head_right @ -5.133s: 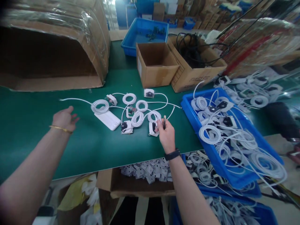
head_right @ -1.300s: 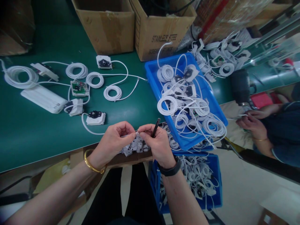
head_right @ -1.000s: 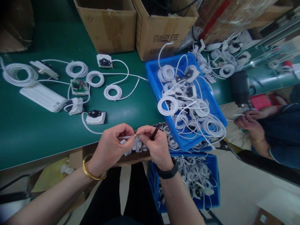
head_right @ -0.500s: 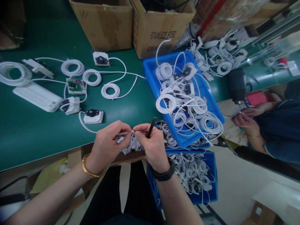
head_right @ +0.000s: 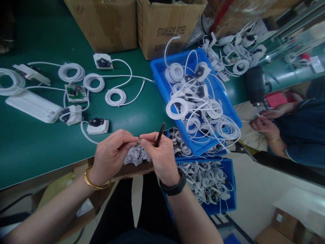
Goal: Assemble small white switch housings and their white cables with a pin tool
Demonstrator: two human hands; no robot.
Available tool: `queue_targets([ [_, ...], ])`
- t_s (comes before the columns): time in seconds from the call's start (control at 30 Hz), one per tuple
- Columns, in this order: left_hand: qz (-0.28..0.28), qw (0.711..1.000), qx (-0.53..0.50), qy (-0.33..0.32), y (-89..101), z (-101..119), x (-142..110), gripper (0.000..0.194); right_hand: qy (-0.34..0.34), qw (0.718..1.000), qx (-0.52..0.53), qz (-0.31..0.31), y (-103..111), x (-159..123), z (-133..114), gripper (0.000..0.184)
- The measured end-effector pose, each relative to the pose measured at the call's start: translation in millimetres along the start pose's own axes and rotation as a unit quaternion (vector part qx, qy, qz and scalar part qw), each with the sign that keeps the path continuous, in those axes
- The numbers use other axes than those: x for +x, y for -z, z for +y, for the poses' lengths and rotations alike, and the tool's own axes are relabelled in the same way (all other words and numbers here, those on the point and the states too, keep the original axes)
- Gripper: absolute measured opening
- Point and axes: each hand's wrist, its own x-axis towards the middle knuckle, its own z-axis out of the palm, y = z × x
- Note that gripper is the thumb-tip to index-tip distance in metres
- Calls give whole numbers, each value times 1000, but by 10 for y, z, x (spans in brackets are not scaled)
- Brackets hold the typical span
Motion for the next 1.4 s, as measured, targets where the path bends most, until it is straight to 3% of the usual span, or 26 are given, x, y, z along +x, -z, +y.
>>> queue_targets([
  [0.13, -29, 999, 12, -14, 2, -6, 1, 12, -16, 999, 32, -2, -7, 15, -5, 18],
  [0.27, -55, 998, 15, -14, 21, 9, 33, 14, 14, 1000, 19, -11, 25, 25, -10, 16],
  [0.47, -32, 999, 10, 22, 34, 29, 87, 7, 63, 997, -33, -5, 51, 26, -20, 13],
  [0.77, 16, 991, 103, -82, -40, -6, 53, 8, 67, 997, -26, 4, 52, 25, 53, 14],
  [0.93, 47, 983, 139, -107, -124, -118, 22, 13, 62, 998, -18, 12, 29, 48, 60, 17],
  [1.07, 31, 977, 181, -111, -150, -96, 22, 10, 69, 996, -47, 19, 29, 93, 91, 27],
  [1.13, 12, 985, 159, -73, -145, -37, 49, 8, 76, 995, -65, 24, 39, 114, 110, 30],
  [1.23, -16, 997, 59, 46, -120, 49, 109, 11, 90, 991, -94, 33, 56, 128, 124, 29],
  [1.4, -82, 959, -120, 244, -52, 65, 198, 10, 125, 981, -143, 37, 73, 101, 78, 19],
])
